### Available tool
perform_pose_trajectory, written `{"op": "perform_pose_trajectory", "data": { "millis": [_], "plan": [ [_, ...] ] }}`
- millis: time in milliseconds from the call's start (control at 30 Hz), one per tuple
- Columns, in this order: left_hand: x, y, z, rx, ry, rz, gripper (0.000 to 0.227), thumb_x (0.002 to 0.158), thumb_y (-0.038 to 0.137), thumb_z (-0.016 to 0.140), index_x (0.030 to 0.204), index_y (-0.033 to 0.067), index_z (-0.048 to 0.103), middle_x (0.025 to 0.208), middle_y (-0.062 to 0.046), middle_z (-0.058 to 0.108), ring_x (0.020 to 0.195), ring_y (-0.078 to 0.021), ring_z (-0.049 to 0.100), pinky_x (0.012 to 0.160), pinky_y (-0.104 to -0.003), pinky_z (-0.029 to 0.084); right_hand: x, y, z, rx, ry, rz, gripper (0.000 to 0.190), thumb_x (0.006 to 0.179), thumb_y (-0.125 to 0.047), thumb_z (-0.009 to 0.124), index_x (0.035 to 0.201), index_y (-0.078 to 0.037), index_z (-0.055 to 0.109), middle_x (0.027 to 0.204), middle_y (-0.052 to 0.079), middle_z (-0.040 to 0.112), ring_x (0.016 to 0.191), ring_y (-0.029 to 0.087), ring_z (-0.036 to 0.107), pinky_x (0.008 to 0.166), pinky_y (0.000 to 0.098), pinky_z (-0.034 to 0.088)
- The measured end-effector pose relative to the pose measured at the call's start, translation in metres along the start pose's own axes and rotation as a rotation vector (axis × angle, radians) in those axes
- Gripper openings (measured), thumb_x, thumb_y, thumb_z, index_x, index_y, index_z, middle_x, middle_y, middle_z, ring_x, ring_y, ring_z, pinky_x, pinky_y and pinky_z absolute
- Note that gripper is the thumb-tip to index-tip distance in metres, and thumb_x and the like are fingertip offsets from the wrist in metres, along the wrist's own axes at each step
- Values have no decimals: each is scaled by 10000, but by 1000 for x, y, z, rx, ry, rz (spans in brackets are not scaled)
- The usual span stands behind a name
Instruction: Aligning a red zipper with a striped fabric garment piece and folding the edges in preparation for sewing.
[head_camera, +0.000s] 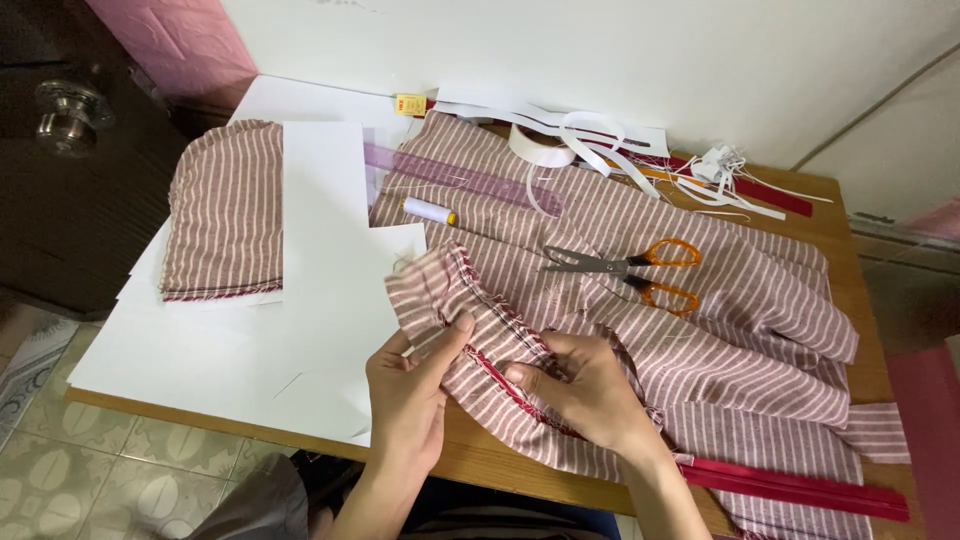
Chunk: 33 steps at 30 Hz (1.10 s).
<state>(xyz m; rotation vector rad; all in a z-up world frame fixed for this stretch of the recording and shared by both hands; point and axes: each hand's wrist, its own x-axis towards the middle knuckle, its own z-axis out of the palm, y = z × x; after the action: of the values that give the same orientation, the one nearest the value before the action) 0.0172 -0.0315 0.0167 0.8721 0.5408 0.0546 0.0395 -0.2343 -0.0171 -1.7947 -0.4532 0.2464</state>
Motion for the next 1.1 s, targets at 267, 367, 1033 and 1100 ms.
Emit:
{"op": "perform_pose_trajectory", "data": {
  "millis": [267,367,1033,1100],
  "plan": [
    [0,10,13,-61,96,-32,278,788,41,870,1042,-60,824,999,-215,837,894,-326,793,801,-479,676,-5,-1,-12,-24,-174,133,279,941,-332,853,813,-97,774,618,-10,576,472,120,483,481,288,448],
    [7,8,10,-38,63,-10,262,769,27,889,1011,-47,820,961,-176,831,869,-314,785,814,-485,659,-3,-22,-11,-173,-51,296,595,818,-429,862,1237,-9,810,1622,221,547,1527,399,551,1225,564,455],
    [13,21,27,456,-486,96,215,740,39,951,880,-35,806,863,-148,842,739,-215,783,655,-366,708,39,-65,-16,311,314,51,75,939,-87,784,986,-76,727,1013,56,751,1019,207,686,971,407,614],
    [17,18,25,479,-508,89,235,734,31,937,928,-40,825,922,-171,872,778,-250,825,702,-396,746,40,-65,-13,313,332,41,58,949,-85,768,994,-80,733,1023,56,751,1031,205,678,966,411,610]
  ]
}}
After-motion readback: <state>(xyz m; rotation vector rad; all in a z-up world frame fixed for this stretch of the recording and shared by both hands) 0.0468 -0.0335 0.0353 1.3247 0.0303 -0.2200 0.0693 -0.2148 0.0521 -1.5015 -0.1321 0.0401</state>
